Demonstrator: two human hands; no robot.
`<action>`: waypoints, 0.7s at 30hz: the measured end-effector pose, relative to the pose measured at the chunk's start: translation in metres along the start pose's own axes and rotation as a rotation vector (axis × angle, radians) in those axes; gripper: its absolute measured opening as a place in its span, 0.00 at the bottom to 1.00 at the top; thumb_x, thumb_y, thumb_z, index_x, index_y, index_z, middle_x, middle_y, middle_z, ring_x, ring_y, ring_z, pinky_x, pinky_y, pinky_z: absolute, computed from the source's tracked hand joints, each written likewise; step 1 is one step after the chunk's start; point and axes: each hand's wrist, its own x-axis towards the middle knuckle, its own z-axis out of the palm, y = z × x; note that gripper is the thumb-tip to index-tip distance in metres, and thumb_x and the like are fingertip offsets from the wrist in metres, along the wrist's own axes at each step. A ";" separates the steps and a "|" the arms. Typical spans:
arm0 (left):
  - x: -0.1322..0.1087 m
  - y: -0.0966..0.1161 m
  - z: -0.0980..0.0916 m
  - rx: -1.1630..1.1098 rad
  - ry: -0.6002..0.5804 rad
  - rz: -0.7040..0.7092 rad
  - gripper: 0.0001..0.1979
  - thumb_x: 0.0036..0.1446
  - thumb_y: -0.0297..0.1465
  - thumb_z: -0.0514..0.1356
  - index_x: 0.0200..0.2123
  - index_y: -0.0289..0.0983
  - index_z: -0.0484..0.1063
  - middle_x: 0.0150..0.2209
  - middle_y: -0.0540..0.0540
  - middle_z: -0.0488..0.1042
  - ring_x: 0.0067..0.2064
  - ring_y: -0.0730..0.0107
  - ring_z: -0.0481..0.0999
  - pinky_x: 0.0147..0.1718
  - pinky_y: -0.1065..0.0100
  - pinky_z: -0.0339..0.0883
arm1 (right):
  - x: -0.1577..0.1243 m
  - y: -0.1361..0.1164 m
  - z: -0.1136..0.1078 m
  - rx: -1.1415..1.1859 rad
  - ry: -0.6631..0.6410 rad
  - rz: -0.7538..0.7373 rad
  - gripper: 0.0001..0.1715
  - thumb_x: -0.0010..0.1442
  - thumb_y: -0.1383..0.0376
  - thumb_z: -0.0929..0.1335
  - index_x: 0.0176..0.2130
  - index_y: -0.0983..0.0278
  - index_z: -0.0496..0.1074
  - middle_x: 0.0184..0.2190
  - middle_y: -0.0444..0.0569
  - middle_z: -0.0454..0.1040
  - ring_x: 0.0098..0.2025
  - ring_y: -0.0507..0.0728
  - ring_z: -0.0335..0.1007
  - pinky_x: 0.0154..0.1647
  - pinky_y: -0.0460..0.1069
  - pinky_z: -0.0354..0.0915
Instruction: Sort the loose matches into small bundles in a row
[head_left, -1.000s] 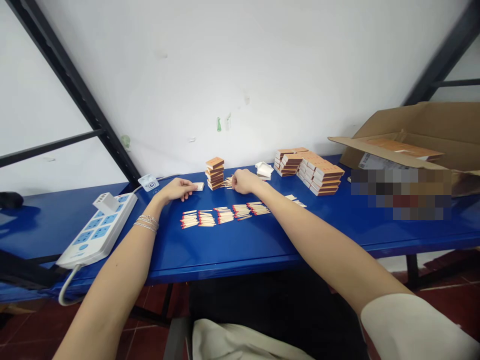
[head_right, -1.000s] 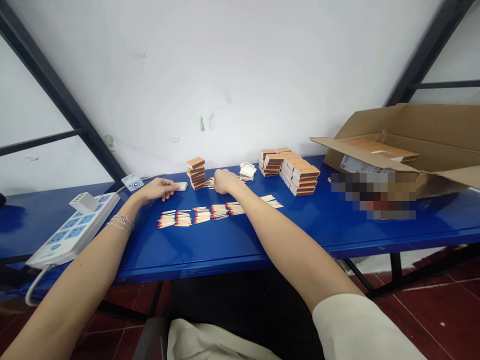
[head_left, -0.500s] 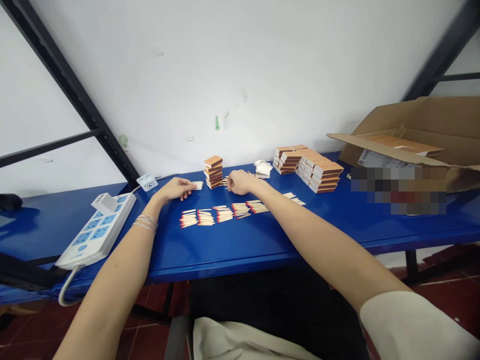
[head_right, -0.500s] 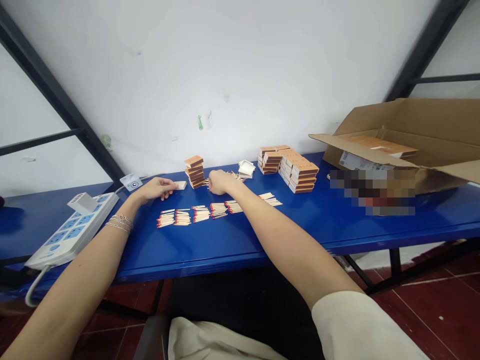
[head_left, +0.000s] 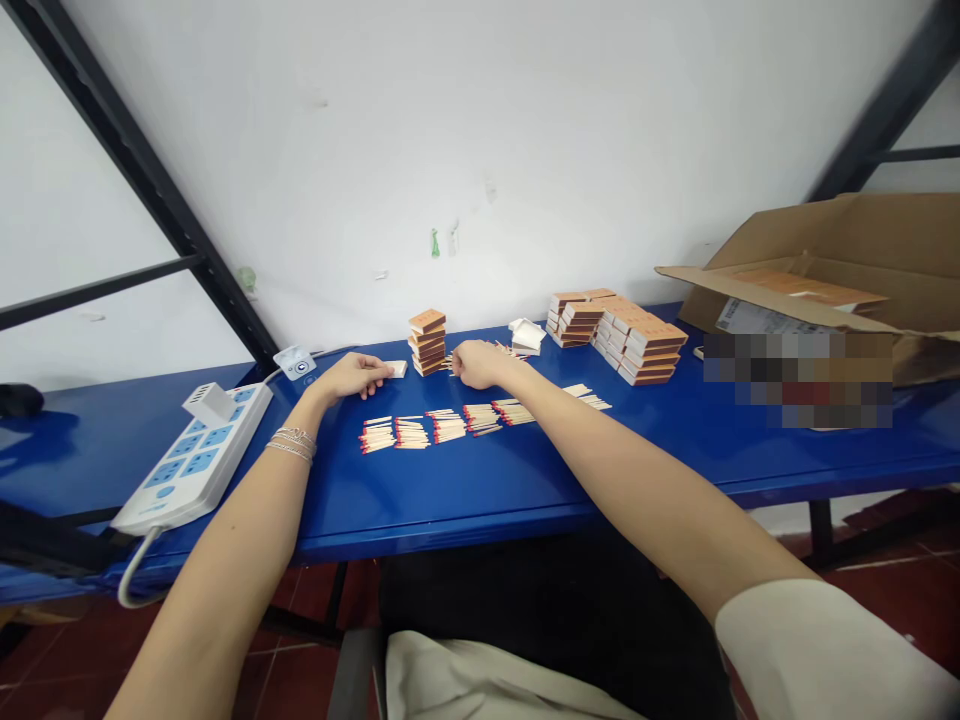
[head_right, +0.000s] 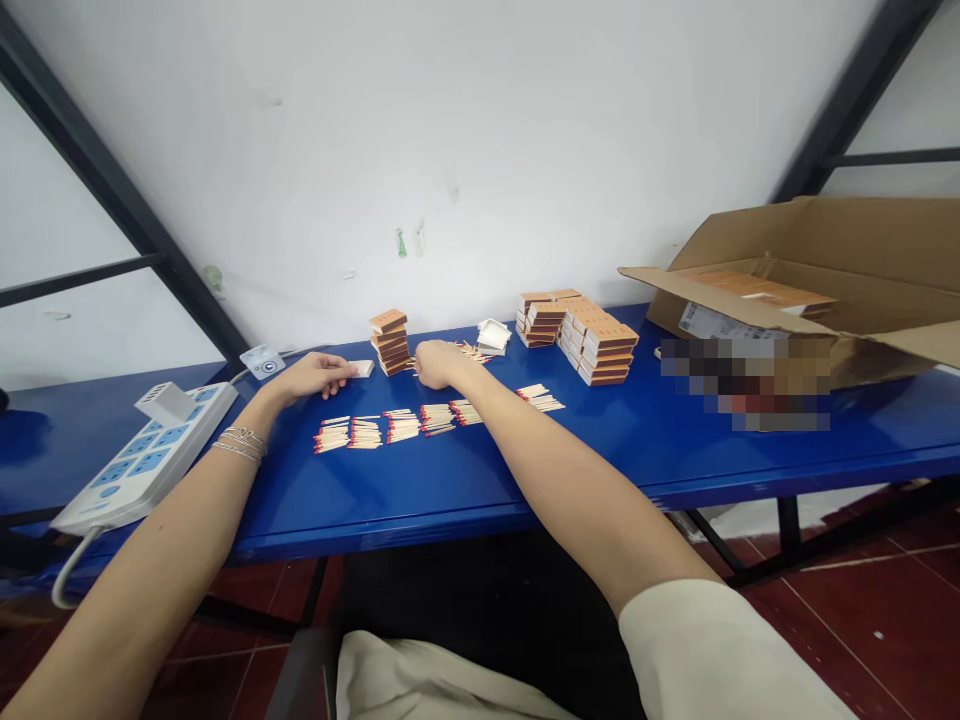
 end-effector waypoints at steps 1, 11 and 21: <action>0.000 0.000 0.000 0.003 -0.002 0.001 0.16 0.48 0.41 0.67 0.27 0.33 0.73 0.20 0.51 0.68 0.20 0.77 0.65 0.18 0.73 0.59 | -0.001 -0.002 -0.002 0.019 0.011 0.004 0.12 0.53 0.73 0.67 0.37 0.64 0.76 0.43 0.54 0.79 0.44 0.61 0.74 0.41 0.49 0.65; 0.003 -0.003 0.000 0.044 -0.004 0.015 0.16 0.48 0.42 0.67 0.27 0.34 0.73 0.20 0.51 0.68 0.19 0.77 0.65 0.18 0.72 0.59 | -0.019 -0.034 -0.011 0.347 -0.067 -0.314 0.17 0.53 0.76 0.66 0.41 0.66 0.77 0.39 0.50 0.80 0.38 0.52 0.73 0.37 0.43 0.63; 0.002 -0.001 0.001 0.054 0.001 0.024 0.15 0.48 0.42 0.67 0.27 0.34 0.73 0.20 0.51 0.68 0.19 0.77 0.64 0.17 0.73 0.59 | -0.009 -0.049 0.030 0.617 0.034 -0.257 0.07 0.49 0.72 0.69 0.32 0.67 0.77 0.32 0.48 0.80 0.33 0.51 0.74 0.32 0.42 0.63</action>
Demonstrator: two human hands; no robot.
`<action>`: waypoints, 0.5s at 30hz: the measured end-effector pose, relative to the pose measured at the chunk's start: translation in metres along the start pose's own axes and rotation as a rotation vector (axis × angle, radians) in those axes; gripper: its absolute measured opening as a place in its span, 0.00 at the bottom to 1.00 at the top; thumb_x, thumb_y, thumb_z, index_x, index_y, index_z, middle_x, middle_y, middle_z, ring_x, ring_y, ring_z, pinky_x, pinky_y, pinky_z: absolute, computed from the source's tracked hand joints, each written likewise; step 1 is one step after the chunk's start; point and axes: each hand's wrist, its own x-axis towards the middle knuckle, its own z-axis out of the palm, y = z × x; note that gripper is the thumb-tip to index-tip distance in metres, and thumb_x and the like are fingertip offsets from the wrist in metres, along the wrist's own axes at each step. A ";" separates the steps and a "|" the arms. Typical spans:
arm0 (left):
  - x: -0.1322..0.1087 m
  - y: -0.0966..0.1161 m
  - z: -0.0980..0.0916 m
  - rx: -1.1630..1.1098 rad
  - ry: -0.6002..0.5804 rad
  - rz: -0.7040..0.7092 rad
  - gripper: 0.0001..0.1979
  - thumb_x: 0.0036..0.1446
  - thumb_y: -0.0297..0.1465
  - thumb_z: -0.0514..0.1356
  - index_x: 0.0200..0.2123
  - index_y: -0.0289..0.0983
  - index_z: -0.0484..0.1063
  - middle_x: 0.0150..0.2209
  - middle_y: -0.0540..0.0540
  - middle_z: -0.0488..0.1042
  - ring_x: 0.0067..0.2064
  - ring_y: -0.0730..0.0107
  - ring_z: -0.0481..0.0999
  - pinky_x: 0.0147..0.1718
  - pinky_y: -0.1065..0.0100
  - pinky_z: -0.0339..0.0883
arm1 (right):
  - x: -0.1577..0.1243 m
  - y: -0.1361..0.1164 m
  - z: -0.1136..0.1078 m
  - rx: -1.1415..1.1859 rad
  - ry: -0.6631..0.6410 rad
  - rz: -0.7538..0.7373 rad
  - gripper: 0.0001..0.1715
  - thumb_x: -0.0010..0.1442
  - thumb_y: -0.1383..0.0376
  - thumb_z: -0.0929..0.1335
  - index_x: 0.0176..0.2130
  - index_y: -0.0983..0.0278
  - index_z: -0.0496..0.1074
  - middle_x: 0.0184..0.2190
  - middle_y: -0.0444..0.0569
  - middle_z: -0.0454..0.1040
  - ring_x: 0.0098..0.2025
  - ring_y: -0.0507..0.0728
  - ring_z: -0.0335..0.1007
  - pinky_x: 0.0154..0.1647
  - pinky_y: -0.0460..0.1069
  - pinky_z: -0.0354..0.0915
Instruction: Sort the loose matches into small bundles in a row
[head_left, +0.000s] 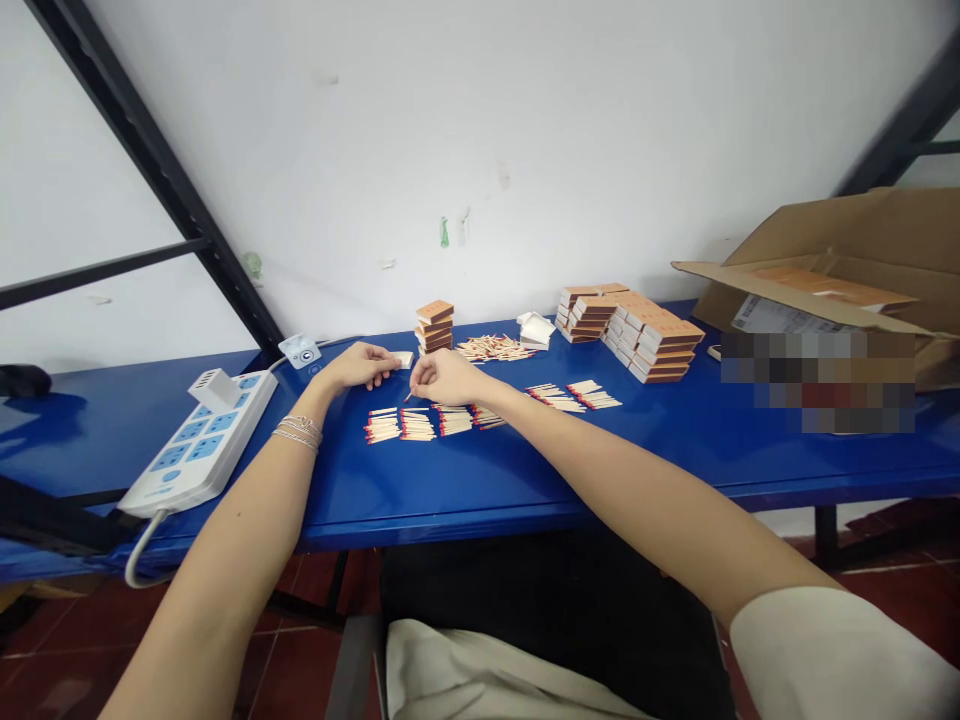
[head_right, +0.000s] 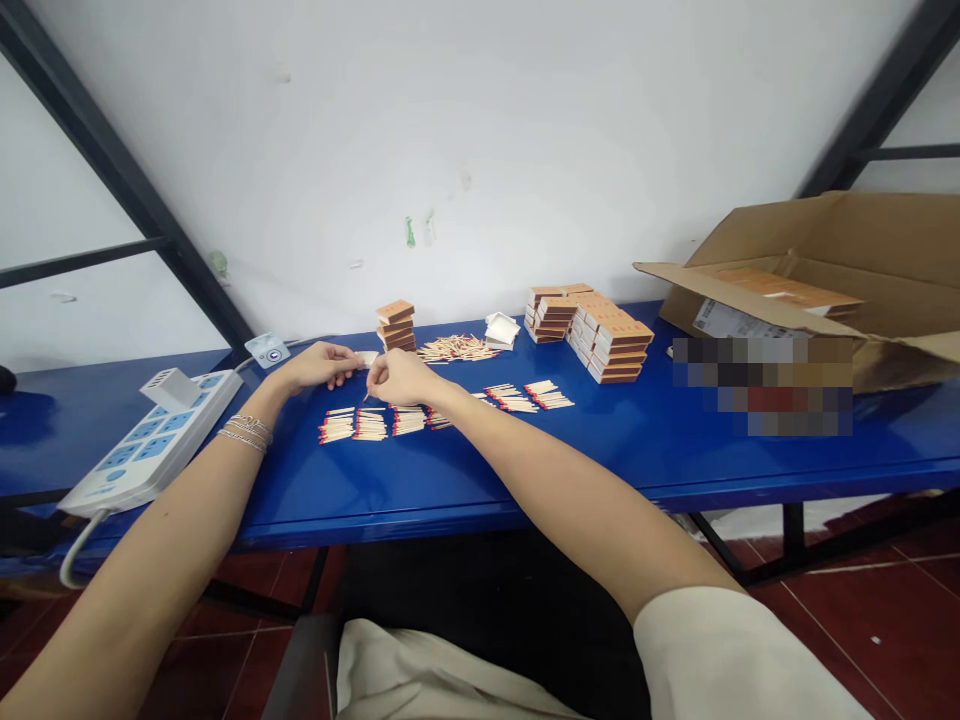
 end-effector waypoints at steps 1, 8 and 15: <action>0.000 0.000 0.000 -0.002 0.001 -0.001 0.15 0.48 0.42 0.67 0.27 0.34 0.74 0.20 0.51 0.68 0.19 0.77 0.64 0.17 0.73 0.59 | -0.001 0.000 0.000 -0.031 -0.016 -0.011 0.07 0.49 0.72 0.69 0.31 0.67 0.77 0.32 0.48 0.80 0.33 0.50 0.74 0.32 0.42 0.63; 0.000 0.002 0.000 0.000 -0.006 -0.011 0.16 0.49 0.42 0.67 0.25 0.34 0.72 0.20 0.51 0.68 0.19 0.77 0.64 0.17 0.73 0.59 | -0.007 -0.012 -0.024 -0.195 -0.150 0.012 0.09 0.49 0.71 0.69 0.32 0.66 0.80 0.31 0.47 0.80 0.31 0.50 0.72 0.31 0.42 0.62; 0.002 -0.001 -0.001 0.001 -0.021 -0.021 0.15 0.50 0.41 0.66 0.25 0.35 0.71 0.20 0.51 0.68 0.19 0.78 0.64 0.18 0.73 0.59 | -0.006 0.017 -0.078 -0.539 0.011 0.220 0.11 0.47 0.74 0.69 0.32 0.67 0.79 0.32 0.52 0.80 0.33 0.55 0.74 0.30 0.45 0.62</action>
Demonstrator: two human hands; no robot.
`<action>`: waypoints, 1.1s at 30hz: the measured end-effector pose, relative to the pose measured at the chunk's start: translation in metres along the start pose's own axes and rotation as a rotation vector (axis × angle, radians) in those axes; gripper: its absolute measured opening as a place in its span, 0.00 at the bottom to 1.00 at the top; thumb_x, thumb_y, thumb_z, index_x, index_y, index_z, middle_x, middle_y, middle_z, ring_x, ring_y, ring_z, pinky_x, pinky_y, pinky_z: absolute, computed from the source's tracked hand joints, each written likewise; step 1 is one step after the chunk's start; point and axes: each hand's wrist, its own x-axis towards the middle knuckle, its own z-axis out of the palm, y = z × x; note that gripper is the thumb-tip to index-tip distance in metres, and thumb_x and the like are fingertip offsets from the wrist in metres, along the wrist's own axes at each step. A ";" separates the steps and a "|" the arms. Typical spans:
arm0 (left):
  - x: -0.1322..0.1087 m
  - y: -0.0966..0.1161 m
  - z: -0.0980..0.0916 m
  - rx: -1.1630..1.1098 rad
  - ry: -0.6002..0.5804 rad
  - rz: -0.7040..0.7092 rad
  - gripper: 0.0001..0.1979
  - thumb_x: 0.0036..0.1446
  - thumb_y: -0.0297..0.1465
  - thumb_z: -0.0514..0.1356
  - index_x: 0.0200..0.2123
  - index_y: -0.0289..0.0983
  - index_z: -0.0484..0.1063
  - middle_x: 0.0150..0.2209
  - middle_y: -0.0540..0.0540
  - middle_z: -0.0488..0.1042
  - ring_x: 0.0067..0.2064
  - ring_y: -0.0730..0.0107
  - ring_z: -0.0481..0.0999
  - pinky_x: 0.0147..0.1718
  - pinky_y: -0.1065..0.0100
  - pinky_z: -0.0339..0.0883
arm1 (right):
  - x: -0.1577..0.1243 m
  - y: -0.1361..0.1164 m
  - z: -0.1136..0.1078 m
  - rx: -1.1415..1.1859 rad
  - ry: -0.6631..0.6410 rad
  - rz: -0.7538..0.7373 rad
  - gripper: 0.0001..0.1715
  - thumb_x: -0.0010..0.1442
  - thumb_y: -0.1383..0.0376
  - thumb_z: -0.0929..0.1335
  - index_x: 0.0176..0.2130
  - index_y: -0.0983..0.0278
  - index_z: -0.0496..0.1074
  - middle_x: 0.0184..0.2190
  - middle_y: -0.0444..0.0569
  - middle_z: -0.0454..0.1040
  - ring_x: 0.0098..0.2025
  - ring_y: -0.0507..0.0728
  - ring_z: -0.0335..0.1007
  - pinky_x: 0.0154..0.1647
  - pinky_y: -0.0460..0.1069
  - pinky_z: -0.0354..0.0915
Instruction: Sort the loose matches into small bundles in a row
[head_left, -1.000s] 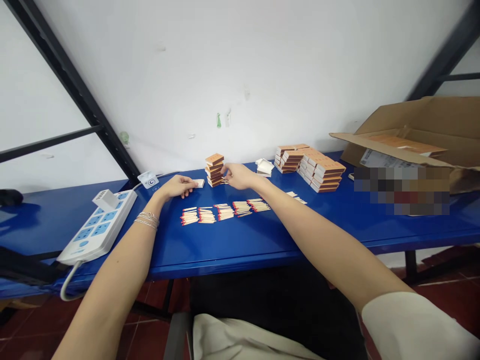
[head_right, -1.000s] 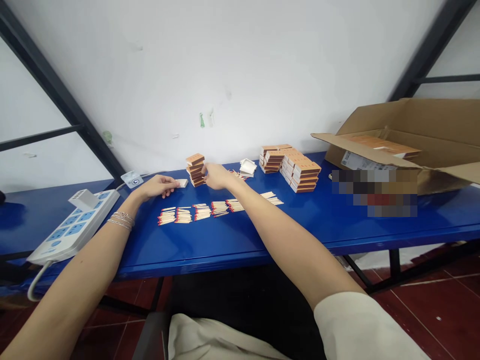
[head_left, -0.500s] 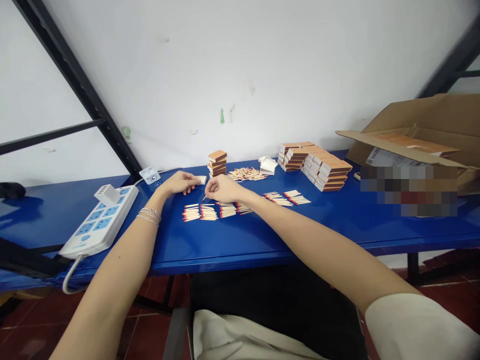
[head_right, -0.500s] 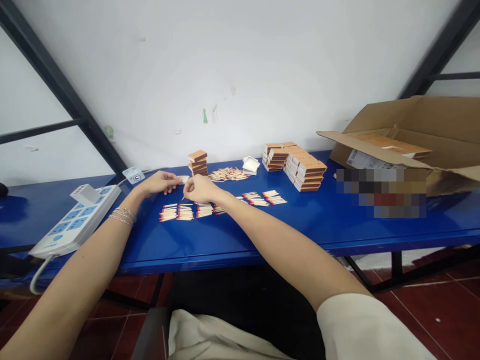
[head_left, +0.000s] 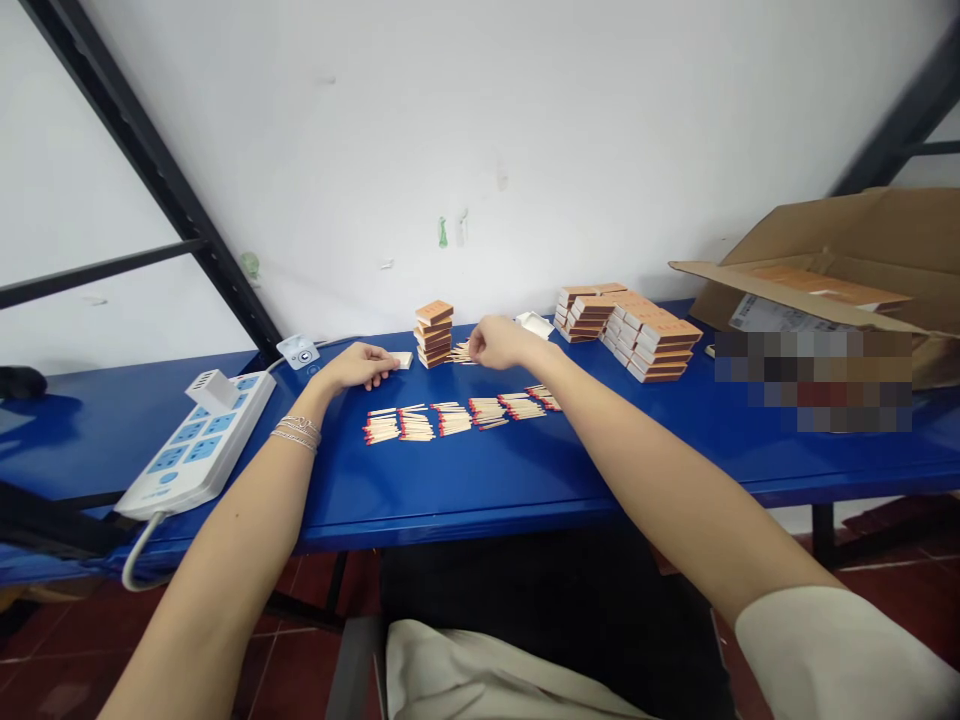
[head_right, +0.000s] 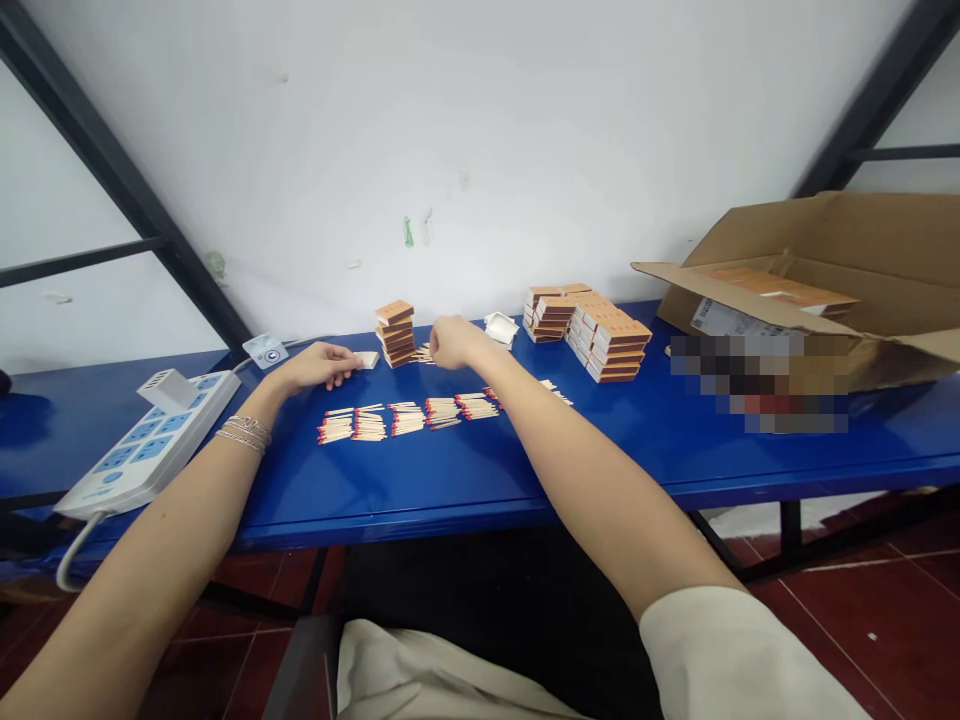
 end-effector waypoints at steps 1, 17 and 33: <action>0.000 0.000 0.000 -0.002 -0.001 0.002 0.15 0.50 0.42 0.66 0.25 0.35 0.71 0.20 0.51 0.68 0.19 0.78 0.64 0.18 0.73 0.59 | 0.002 0.006 0.002 -0.023 -0.003 0.022 0.12 0.46 0.75 0.69 0.32 0.67 0.79 0.33 0.53 0.80 0.33 0.56 0.74 0.30 0.45 0.62; -0.004 0.005 0.001 -0.012 0.013 0.001 0.15 0.49 0.41 0.67 0.26 0.34 0.72 0.20 0.51 0.68 0.19 0.77 0.65 0.18 0.73 0.59 | 0.007 0.009 0.020 -0.062 0.015 0.059 0.12 0.50 0.73 0.69 0.36 0.66 0.79 0.40 0.57 0.80 0.41 0.61 0.75 0.37 0.48 0.66; -0.002 0.004 0.000 -0.012 0.011 -0.001 0.15 0.48 0.41 0.67 0.26 0.35 0.73 0.19 0.52 0.68 0.19 0.77 0.65 0.17 0.73 0.59 | -0.006 -0.016 0.005 0.193 -0.231 -0.154 0.09 0.50 0.70 0.70 0.34 0.64 0.81 0.35 0.47 0.81 0.37 0.54 0.76 0.35 0.43 0.65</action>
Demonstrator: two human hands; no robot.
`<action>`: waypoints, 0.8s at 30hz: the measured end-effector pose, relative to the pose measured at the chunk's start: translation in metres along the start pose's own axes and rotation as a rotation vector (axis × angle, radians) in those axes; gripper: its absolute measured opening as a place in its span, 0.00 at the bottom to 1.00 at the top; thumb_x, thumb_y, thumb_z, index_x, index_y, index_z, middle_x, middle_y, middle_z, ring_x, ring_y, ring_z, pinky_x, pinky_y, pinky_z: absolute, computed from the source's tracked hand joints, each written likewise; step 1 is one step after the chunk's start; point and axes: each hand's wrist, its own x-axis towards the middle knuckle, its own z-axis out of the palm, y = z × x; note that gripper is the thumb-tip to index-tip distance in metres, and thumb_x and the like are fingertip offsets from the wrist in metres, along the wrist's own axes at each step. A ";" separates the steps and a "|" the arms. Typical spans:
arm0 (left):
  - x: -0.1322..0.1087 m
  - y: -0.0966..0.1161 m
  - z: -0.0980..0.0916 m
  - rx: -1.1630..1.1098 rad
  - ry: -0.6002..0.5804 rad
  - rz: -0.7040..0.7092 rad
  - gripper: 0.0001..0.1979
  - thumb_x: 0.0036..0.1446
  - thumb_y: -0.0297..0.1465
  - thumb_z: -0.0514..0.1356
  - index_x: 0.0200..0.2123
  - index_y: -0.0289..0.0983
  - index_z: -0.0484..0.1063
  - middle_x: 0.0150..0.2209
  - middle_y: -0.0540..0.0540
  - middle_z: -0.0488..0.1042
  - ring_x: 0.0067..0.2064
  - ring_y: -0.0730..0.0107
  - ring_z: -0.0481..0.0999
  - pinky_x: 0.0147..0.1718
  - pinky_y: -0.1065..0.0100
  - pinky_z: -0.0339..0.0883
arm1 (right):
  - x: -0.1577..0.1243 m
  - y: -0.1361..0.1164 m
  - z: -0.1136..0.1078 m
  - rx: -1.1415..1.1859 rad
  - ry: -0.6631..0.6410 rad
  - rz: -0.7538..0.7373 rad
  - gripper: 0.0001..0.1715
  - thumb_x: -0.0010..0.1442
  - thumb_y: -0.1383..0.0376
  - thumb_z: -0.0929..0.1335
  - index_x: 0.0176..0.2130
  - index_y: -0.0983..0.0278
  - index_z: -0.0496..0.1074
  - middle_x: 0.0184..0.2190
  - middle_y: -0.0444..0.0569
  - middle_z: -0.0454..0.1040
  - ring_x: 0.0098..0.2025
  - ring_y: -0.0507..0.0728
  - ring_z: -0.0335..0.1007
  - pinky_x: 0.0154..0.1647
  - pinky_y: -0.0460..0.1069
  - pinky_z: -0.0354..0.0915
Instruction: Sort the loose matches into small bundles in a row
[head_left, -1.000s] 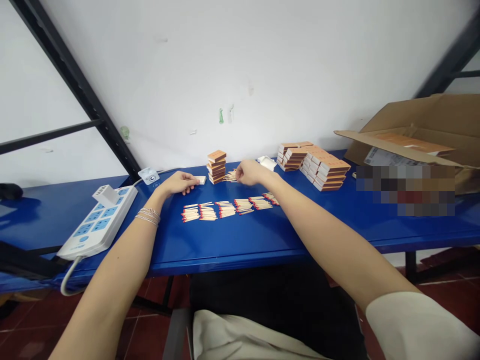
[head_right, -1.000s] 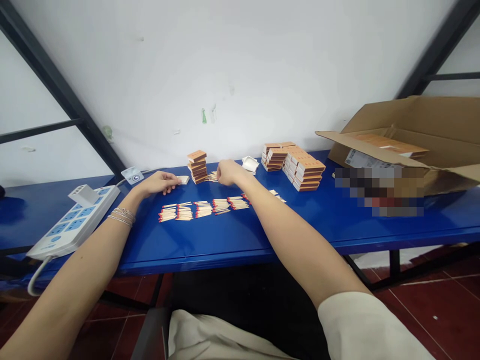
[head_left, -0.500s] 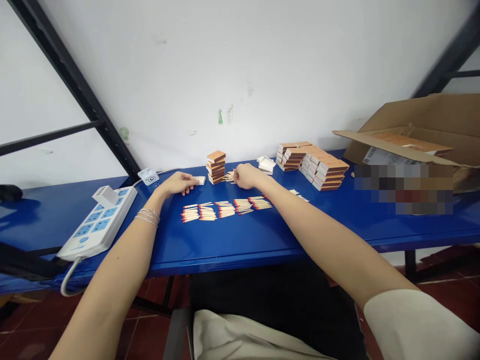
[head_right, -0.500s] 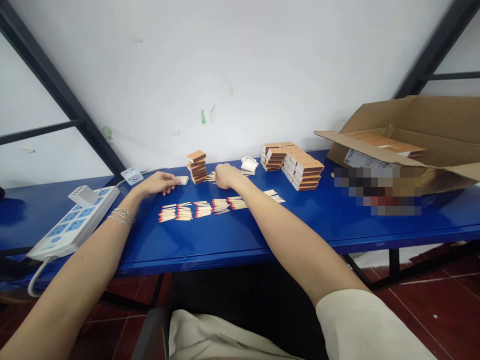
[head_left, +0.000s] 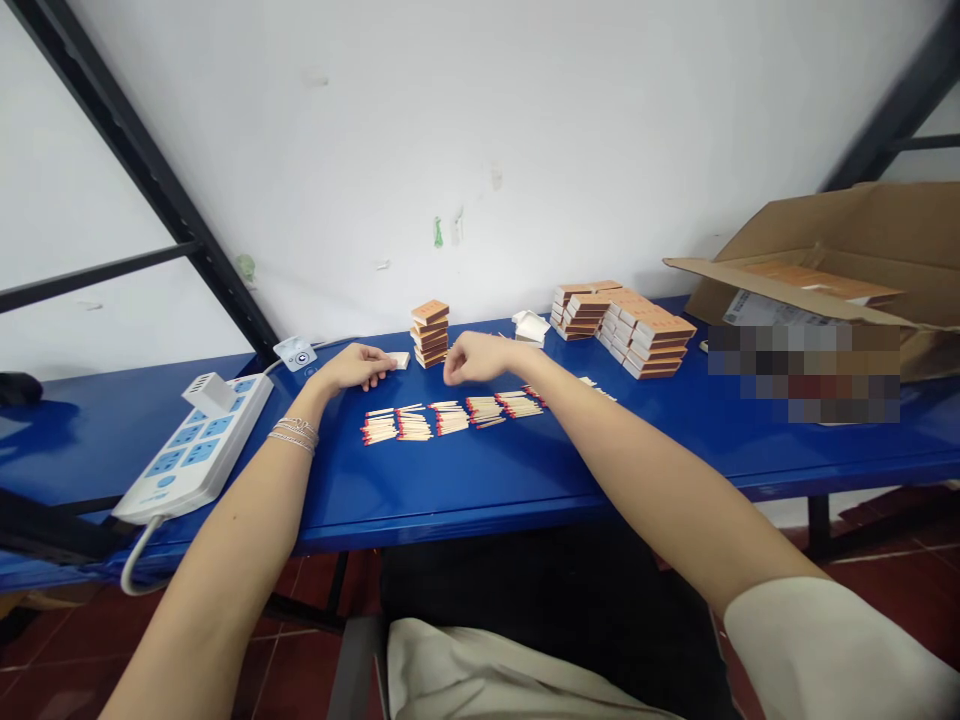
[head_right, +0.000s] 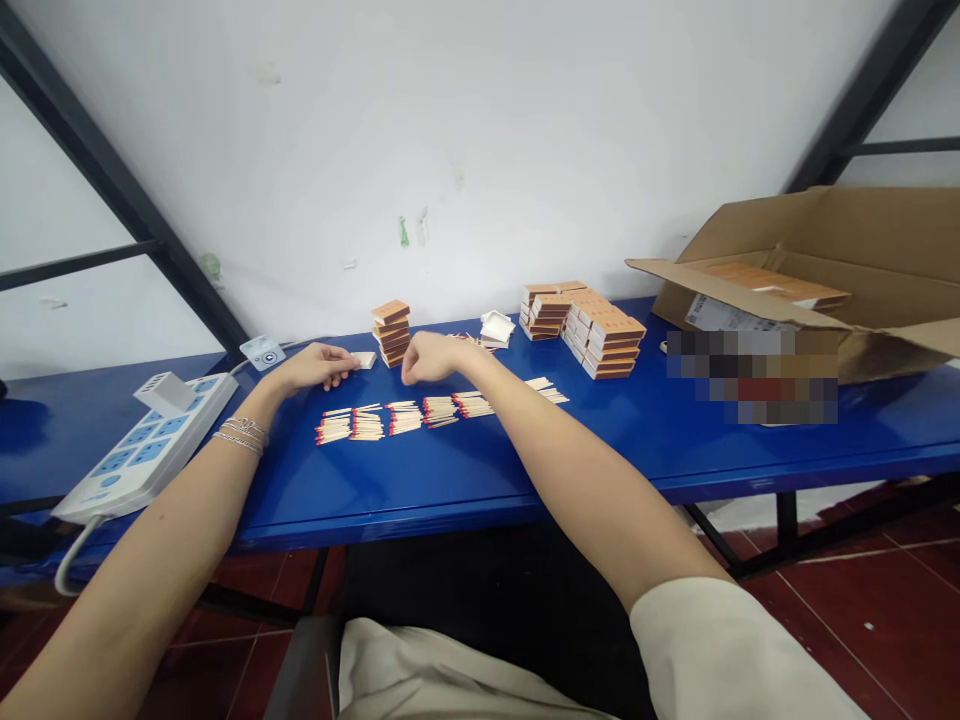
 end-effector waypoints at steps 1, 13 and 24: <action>0.000 0.000 0.000 -0.002 -0.002 0.000 0.15 0.48 0.41 0.67 0.26 0.35 0.73 0.19 0.52 0.68 0.19 0.77 0.65 0.17 0.73 0.59 | -0.001 0.006 -0.005 -0.018 0.072 0.048 0.10 0.51 0.71 0.70 0.34 0.65 0.81 0.35 0.48 0.81 0.37 0.55 0.76 0.36 0.44 0.65; -0.001 0.001 0.000 -0.003 0.001 0.004 0.14 0.49 0.40 0.67 0.25 0.35 0.73 0.19 0.51 0.68 0.19 0.77 0.65 0.18 0.72 0.59 | 0.014 0.056 -0.001 -0.102 0.312 0.189 0.08 0.52 0.67 0.72 0.35 0.66 0.80 0.33 0.50 0.80 0.35 0.54 0.74 0.34 0.44 0.63; -0.002 0.004 0.001 -0.014 0.004 -0.003 0.15 0.47 0.41 0.68 0.27 0.34 0.74 0.20 0.52 0.68 0.19 0.77 0.65 0.17 0.72 0.59 | 0.017 0.049 0.008 -0.156 0.391 0.200 0.12 0.52 0.72 0.68 0.37 0.65 0.79 0.37 0.51 0.80 0.38 0.55 0.74 0.42 0.46 0.64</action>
